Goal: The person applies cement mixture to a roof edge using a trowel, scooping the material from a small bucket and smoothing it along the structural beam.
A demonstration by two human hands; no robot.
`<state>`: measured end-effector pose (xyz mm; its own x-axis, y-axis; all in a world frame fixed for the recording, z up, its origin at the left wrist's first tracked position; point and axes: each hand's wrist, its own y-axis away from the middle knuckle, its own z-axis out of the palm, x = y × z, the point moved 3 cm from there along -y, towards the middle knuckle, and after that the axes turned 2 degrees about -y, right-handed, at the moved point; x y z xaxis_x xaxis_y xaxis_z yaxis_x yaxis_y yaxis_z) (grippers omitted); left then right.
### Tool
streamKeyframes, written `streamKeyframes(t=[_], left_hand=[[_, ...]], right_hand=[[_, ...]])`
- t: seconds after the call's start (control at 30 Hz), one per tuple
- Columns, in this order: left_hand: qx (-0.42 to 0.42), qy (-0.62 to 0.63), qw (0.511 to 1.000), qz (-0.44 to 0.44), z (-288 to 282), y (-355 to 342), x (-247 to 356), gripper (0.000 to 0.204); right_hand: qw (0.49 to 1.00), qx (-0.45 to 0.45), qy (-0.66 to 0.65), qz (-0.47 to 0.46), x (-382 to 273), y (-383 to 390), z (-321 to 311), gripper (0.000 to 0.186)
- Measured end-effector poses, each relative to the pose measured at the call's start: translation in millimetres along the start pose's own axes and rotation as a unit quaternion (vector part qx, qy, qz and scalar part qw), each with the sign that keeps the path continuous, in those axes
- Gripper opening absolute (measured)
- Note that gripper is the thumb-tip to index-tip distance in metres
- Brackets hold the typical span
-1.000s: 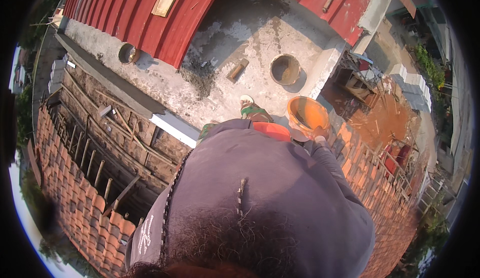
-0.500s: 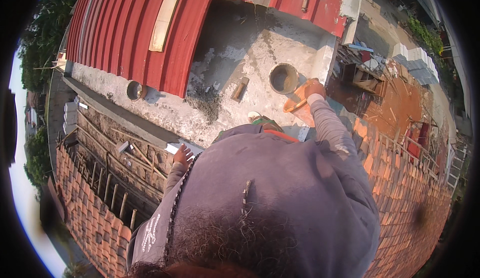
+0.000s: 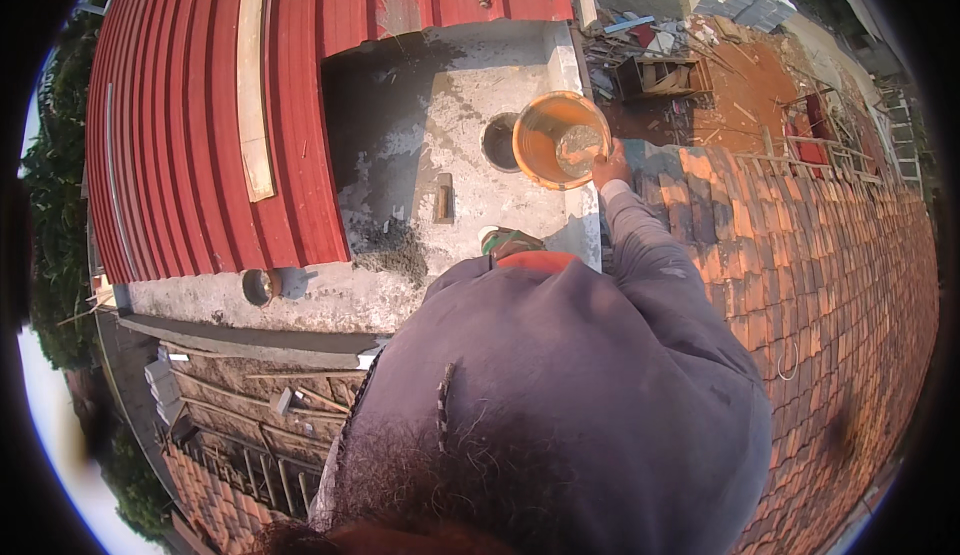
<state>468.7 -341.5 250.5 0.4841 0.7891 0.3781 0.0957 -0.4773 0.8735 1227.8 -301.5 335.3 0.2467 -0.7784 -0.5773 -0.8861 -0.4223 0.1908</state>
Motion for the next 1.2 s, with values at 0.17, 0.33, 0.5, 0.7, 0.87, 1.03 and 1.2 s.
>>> streamKeyframes(t=[0.17, 0.33, 0.5, 0.7, 0.87, 1.03, 1.2], left_hand=[[-0.012, -0.034, 0.999, -0.015, -29.8, -4.9, 10.6, 0.072], [-0.008, -0.049, 0.999, 0.004, -44.4, -15.8, 80.5, 0.075], [-0.002, -0.025, 0.999, 0.028, -17.0, -16.1, 213.4, 0.078], [0.023, -0.046, 0.998, 0.045, 44.3, -17.0, 341.8, 0.079], [-0.029, -0.164, 0.986, 0.031, 156.3, -32.5, 406.9, 0.068], [-0.042, -0.261, 0.963, 0.053, 166.7, -43.3, 457.6, 0.059], [-0.042, -0.242, 0.969, 0.028, 214.4, -49.6, 514.9, 0.063]], right_hand=[[0.996, 0.042, -0.049, 0.066, 103.9, 69.1, -16.6, 0.052], [0.970, 0.087, -0.013, 0.228, 182.9, 94.7, -22.3, 0.042], [0.939, 0.134, 0.004, 0.318, 246.0, 85.1, -16.6, 0.050], [0.915, 0.176, -0.109, 0.346, 247.9, 46.4, -17.7, 0.047], [0.929, 0.100, -0.170, 0.313, 376.5, -0.8, 12.1, 0.047], [0.834, 0.089, -0.361, 0.408, 294.3, -58.4, 11.6, 0.052], [0.902, -0.030, -0.117, 0.416, 288.1, -71.3, -39.4, 0.055]])
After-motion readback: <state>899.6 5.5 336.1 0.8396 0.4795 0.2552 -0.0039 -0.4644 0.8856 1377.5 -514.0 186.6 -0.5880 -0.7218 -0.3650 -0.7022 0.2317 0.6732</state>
